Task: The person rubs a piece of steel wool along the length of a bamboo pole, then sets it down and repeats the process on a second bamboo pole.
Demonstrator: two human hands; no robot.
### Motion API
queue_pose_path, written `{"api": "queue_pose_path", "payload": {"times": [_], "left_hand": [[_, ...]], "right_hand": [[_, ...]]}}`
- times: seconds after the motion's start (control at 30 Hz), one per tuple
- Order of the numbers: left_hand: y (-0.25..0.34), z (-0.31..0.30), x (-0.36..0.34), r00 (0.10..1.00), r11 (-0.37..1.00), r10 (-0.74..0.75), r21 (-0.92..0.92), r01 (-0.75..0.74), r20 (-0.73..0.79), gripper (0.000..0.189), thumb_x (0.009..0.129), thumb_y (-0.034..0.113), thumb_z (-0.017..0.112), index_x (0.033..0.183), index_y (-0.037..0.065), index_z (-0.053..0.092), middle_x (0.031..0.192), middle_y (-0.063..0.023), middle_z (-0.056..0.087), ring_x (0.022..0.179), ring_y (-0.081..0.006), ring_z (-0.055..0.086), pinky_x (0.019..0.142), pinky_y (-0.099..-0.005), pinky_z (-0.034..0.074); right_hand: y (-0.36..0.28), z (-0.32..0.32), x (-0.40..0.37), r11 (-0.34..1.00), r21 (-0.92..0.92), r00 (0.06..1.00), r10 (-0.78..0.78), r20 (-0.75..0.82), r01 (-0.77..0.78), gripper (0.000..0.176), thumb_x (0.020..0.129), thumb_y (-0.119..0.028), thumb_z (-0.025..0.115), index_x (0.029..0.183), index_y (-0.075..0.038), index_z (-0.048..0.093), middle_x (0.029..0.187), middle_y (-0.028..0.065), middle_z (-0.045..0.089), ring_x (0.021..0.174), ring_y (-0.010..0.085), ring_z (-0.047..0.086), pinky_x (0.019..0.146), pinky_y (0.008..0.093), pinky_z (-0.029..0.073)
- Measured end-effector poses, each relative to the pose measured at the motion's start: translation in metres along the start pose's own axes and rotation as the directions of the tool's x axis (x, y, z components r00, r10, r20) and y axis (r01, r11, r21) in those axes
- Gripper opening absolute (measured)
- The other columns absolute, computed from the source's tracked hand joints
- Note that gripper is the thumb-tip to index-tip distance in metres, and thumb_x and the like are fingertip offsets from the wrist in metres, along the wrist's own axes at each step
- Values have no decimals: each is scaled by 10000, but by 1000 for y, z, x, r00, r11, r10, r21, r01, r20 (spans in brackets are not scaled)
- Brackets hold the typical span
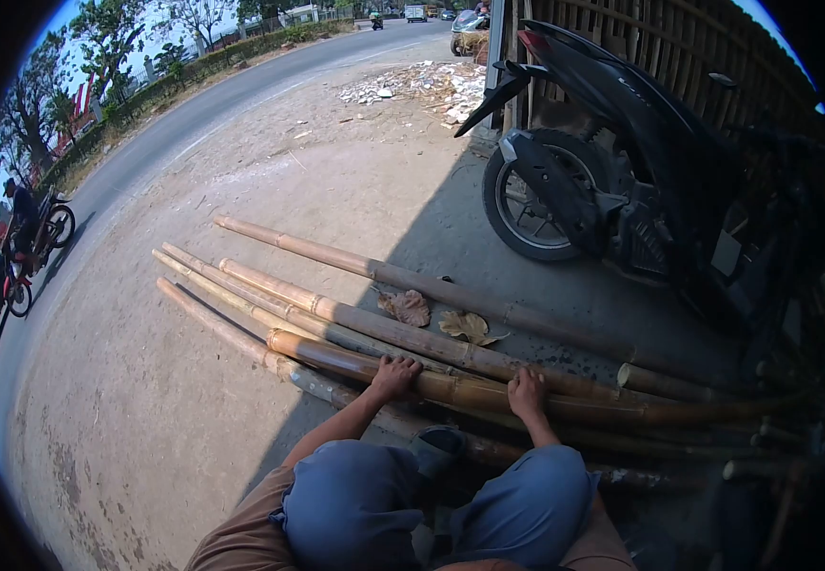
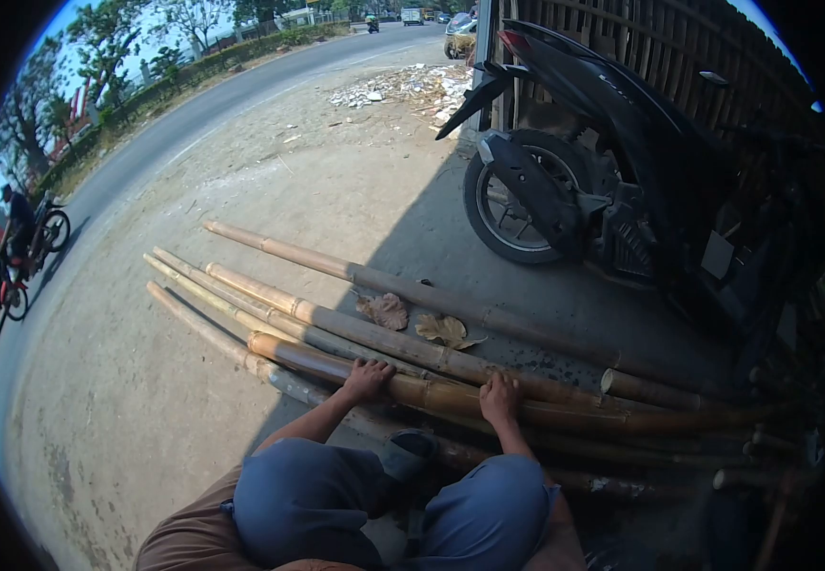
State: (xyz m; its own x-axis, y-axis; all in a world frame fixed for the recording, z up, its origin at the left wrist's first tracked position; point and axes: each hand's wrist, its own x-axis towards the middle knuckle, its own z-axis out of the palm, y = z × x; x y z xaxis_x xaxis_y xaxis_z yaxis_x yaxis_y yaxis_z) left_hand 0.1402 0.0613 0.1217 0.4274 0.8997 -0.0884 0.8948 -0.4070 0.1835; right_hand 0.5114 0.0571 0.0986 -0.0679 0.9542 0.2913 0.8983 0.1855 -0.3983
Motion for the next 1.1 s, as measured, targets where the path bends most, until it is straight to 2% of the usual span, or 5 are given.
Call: {"api": "queue_pose_path", "payload": {"times": [0.13, 0.2, 0.63, 0.93, 1.1], "left_hand": [[-5, 4, 5, 998, 1000, -4, -14, 4, 55, 879, 631, 585, 924, 1334, 183, 582, 1330, -76, 646, 1345, -309, 568, 1113, -655, 368], [-5, 2, 2, 999, 1000, 4, -11, -3, 40, 864, 638, 578, 923, 1326, 182, 582, 1319, -78, 651, 1332, -309, 574, 1106, -647, 372], [-4, 4, -1, 998, 999, 35, -34, -37, -51, 814, 645, 554, 920, 1283, 162, 599, 1273, -81, 669, 1287, -320, 591, 1072, -639, 384], [-7, 6, 5, 999, 1000, 22, 8, -23, 45, 837, 681, 556, 897, 1348, 168, 573, 1328, -95, 649, 1328, -331, 565, 1088, -632, 373], [-19, 7, 10, 992, 997, 68, -53, -63, 110, 820, 762, 434, 809, 1493, 185, 531, 1416, -106, 618, 1367, -336, 551, 1081, -603, 380]], "right_hand": [[-151, 32, 1, 933, 72, 935, -350, -56, 354, 167, 870, -185, 658, 984, -72, 611, 1023, 161, 621, 1049, 397, 579, 907, 551, 478], [-140, 29, 3, 963, 133, 972, -236, -13, 235, 177, 849, -168, 669, 983, -79, 596, 1030, 155, 614, 1047, 394, 583, 907, 543, 480], [249, -150, -82, 855, -132, 803, 404, -438, -502, 121, 857, -45, 642, 953, -36, 569, 1002, 182, 616, 1005, 431, 598, 922, 572, 470], [-91, 14, -6, 979, 161, 992, -123, -1, 122, 342, 833, -206, 669, 1095, -30, 536, 1102, 241, 613, 1081, 446, 575, 962, 558, 463], [-90, 14, -10, 958, 237, 986, -149, -73, 162, 271, 831, -189, 684, 1048, -41, 617, 1045, 182, 643, 1063, 416, 594, 945, 534, 487]]}}
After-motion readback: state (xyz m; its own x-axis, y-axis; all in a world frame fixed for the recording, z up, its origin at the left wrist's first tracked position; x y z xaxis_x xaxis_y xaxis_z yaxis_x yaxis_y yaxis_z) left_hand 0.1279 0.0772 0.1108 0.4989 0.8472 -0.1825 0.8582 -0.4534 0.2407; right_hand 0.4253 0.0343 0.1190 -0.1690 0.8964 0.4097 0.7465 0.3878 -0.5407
